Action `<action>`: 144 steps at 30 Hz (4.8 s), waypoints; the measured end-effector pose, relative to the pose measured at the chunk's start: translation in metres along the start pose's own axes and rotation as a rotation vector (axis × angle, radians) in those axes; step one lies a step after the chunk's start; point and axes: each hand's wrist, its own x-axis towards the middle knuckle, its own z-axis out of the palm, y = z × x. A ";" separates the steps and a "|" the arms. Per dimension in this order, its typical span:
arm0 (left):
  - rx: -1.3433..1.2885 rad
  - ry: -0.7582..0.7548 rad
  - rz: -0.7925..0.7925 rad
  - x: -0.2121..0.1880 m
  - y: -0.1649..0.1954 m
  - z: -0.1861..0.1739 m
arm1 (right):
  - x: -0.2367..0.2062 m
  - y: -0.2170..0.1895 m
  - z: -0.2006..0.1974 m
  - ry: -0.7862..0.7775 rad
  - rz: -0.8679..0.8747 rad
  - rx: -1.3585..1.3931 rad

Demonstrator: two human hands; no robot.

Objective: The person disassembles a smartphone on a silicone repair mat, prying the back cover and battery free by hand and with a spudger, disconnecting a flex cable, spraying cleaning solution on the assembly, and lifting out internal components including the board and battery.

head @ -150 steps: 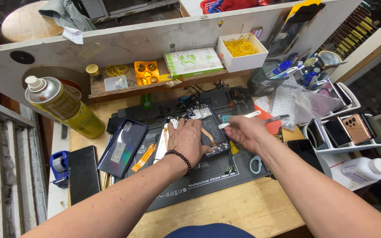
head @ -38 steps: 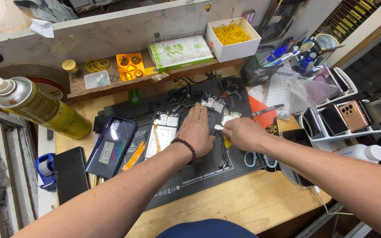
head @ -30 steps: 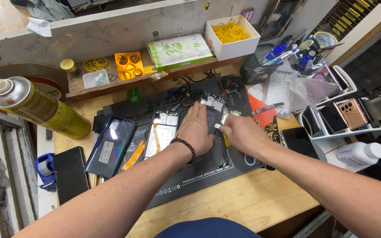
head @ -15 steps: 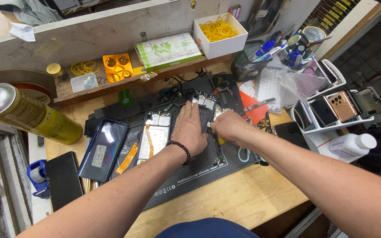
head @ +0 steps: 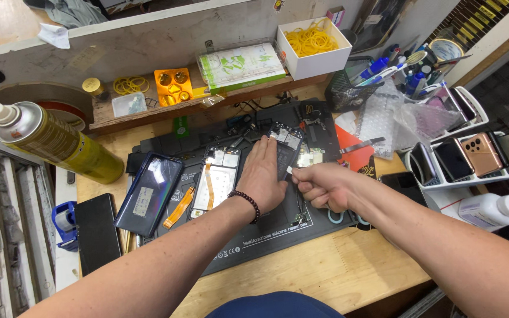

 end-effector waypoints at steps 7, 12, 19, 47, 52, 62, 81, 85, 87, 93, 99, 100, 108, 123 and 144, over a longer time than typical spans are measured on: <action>0.026 0.014 -0.019 -0.001 0.012 -0.011 | -0.013 -0.014 0.009 0.216 -0.159 -0.498; 0.242 -0.118 -0.111 0.004 0.031 -0.025 | -0.021 -0.006 0.005 0.285 -0.342 -0.611; 0.355 -0.066 -0.006 0.004 0.030 -0.017 | -0.019 0.011 -0.006 0.533 -0.483 -0.838; -0.053 0.988 -0.525 -0.111 -0.150 -0.146 | -0.073 -0.039 0.086 0.601 -0.953 -1.183; 0.062 1.062 -0.365 -0.095 -0.199 -0.191 | -0.066 -0.033 0.138 0.356 -1.018 -1.195; 0.225 0.862 0.051 -0.111 -0.077 -0.231 | -0.101 -0.022 0.172 0.201 -1.203 -0.782; -0.176 -0.120 -0.364 0.092 -0.015 -0.057 | -0.149 -0.004 0.035 -0.214 -0.729 0.249; -0.094 -0.181 -0.441 0.124 -0.021 -0.038 | -0.146 0.012 0.017 -0.236 -0.750 0.337; -0.095 -0.228 -0.461 0.136 -0.026 -0.027 | -0.145 0.017 0.009 -0.155 -0.749 0.290; -0.249 -0.256 -0.550 0.157 -0.052 -0.001 | -0.139 0.014 0.007 -0.108 -0.669 0.208; -0.814 -0.423 -0.654 0.155 -0.079 -0.019 | -0.137 0.006 0.031 0.034 -0.638 0.064; -0.877 -0.418 -0.674 0.151 -0.081 -0.022 | -0.137 0.004 0.035 0.072 -0.630 0.013; -1.375 -0.253 -0.738 0.092 -0.080 -0.046 | -0.128 -0.008 0.053 0.284 -0.690 -0.409; -1.698 -0.061 -0.587 0.020 -0.060 -0.072 | -0.082 -0.040 0.082 0.657 -0.770 -1.040; -1.529 0.066 -0.618 0.010 -0.032 -0.060 | -0.090 -0.041 0.125 0.795 -0.627 -0.930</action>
